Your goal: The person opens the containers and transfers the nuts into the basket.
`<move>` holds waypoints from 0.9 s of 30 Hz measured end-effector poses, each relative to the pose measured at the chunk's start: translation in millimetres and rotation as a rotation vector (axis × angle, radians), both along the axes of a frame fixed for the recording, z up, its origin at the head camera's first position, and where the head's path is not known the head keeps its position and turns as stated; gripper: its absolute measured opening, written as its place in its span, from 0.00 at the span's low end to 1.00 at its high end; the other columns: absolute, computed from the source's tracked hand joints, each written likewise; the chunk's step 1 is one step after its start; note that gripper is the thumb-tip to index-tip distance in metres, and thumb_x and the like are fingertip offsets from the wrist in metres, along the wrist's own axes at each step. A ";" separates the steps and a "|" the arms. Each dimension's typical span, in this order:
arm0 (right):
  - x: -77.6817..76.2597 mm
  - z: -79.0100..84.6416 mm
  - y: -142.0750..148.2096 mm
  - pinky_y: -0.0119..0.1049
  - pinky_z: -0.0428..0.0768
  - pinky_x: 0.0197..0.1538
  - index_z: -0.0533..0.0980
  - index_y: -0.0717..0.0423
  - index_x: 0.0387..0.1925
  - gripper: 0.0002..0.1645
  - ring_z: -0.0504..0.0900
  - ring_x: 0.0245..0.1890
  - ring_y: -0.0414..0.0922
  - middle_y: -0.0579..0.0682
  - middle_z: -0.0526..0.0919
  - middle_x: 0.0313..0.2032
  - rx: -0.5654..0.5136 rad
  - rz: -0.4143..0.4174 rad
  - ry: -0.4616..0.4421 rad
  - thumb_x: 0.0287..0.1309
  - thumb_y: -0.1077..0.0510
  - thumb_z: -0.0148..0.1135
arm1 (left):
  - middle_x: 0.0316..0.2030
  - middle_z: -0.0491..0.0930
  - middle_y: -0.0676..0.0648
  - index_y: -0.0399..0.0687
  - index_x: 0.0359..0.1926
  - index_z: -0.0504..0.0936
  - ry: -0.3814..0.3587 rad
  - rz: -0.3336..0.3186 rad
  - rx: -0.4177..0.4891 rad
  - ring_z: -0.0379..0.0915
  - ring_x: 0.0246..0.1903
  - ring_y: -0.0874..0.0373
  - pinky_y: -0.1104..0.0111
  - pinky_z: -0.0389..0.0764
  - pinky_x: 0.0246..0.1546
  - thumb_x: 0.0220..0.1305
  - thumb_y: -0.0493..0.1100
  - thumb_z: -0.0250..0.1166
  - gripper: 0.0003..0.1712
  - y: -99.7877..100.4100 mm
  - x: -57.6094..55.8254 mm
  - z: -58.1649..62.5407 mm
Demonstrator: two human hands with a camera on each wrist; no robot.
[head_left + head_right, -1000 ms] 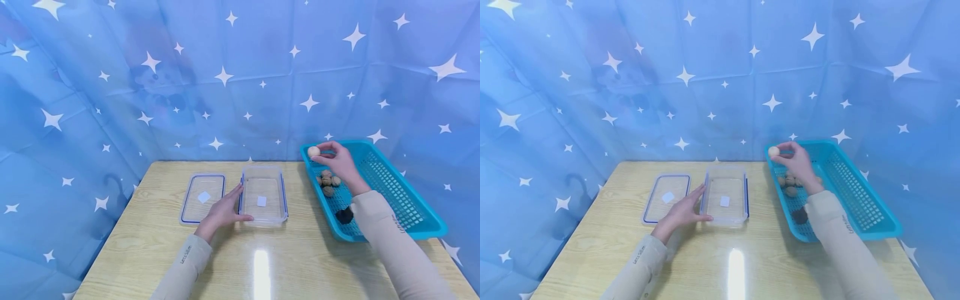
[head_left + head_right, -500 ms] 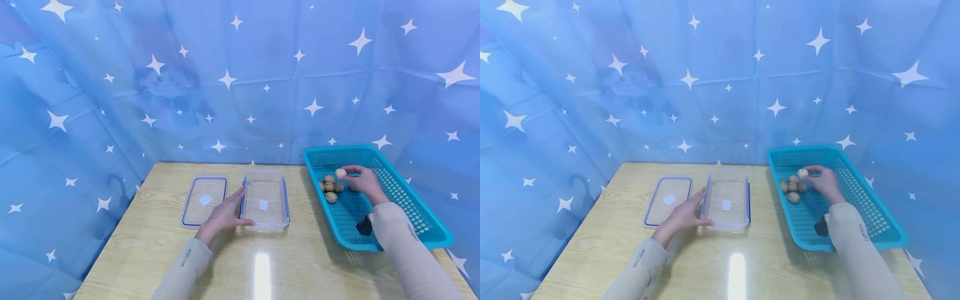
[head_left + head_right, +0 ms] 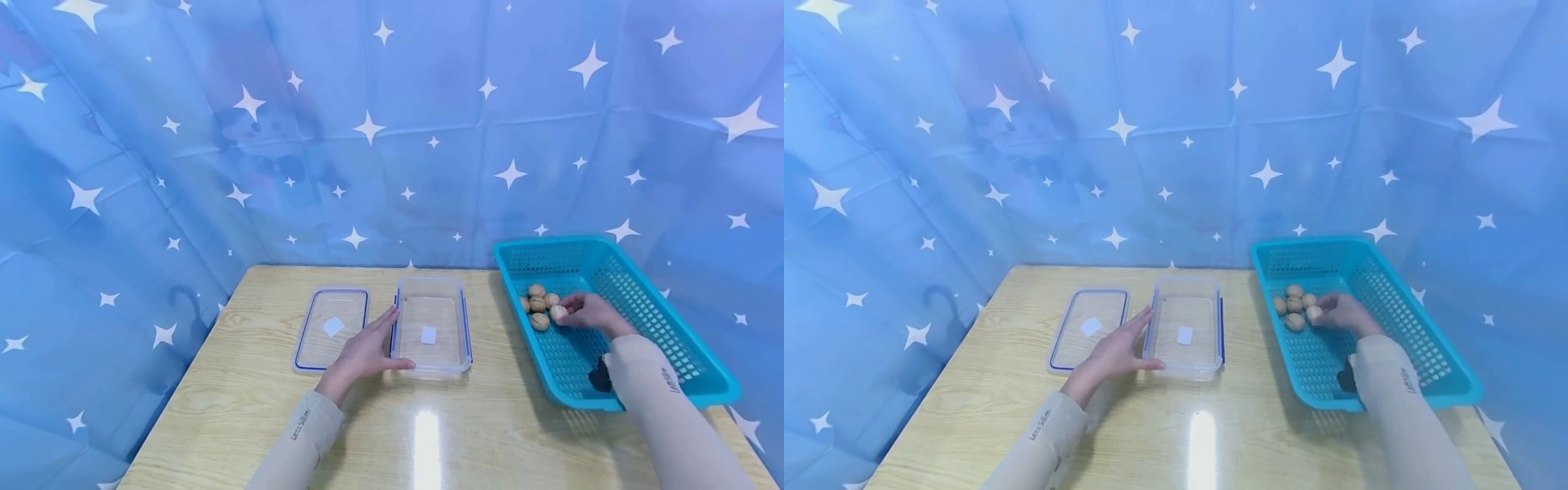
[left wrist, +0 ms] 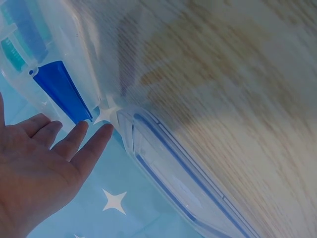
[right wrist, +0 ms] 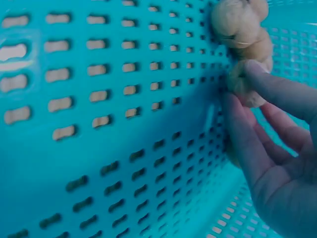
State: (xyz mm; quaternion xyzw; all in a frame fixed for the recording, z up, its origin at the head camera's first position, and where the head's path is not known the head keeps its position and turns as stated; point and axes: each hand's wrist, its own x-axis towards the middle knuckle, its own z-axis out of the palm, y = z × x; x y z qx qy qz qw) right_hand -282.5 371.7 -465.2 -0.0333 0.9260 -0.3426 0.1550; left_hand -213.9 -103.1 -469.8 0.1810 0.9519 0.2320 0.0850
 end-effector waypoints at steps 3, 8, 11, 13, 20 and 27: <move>1.6 -2.0 -1.6 0.39 0.80 0.40 0.68 0.76 0.58 0.31 0.78 0.42 0.52 0.68 0.77 0.46 -0.021 0.020 -0.022 0.63 0.56 0.66 | 0.80 0.45 0.53 0.55 0.80 0.47 -0.008 -0.001 -0.004 0.51 0.77 0.47 0.49 0.67 0.71 0.48 0.73 0.70 0.67 0.7 1.3 -0.6; 1.7 -2.6 -4.2 0.41 0.83 0.43 0.68 0.76 0.59 0.32 0.79 0.44 0.53 0.71 0.77 0.49 -0.035 0.051 -0.037 0.64 0.55 0.65 | 0.80 0.44 0.53 0.56 0.80 0.46 -0.008 -0.001 -0.012 0.51 0.77 0.47 0.49 0.68 0.71 0.48 0.74 0.70 0.67 1.3 0.3 -0.2; 0.9 1.0 -4.5 0.41 0.83 0.44 0.67 0.77 0.61 0.34 0.80 0.45 0.52 0.73 0.76 0.51 -0.047 0.062 -0.043 0.65 0.55 0.64 | 0.80 0.45 0.53 0.55 0.80 0.47 -0.003 0.001 -0.015 0.51 0.77 0.47 0.49 0.68 0.71 0.48 0.73 0.70 0.67 1.5 -1.4 1.2; 1.2 5.7 -4.7 0.41 0.85 0.45 0.65 0.77 0.62 0.35 0.81 0.45 0.50 0.73 0.75 0.53 -0.076 0.052 -0.062 0.66 0.55 0.64 | 0.80 0.45 0.53 0.55 0.80 0.47 0.002 0.003 -0.022 0.50 0.77 0.47 0.49 0.68 0.71 0.48 0.74 0.70 0.67 1.4 -2.5 2.1; 4.3 22.5 2.4 0.47 0.85 0.55 0.59 0.79 0.67 0.37 0.81 0.52 0.55 0.79 0.66 0.61 -0.174 0.009 -0.074 0.72 0.54 0.56 | 0.80 0.46 0.53 0.55 0.80 0.49 0.013 0.000 -0.041 0.50 0.77 0.47 0.48 0.68 0.71 0.47 0.75 0.69 0.67 -1.6 -6.6 3.8; -0.1 43.1 10.0 0.49 0.84 0.57 0.58 0.71 0.71 0.42 0.78 0.52 0.51 0.71 0.68 0.62 -0.232 -0.123 0.041 0.73 0.42 0.51 | 0.77 0.57 0.49 0.55 0.78 0.56 0.024 0.020 -0.022 0.56 0.75 0.45 0.47 0.65 0.73 0.56 0.75 0.63 0.56 -10.6 -19.1 19.4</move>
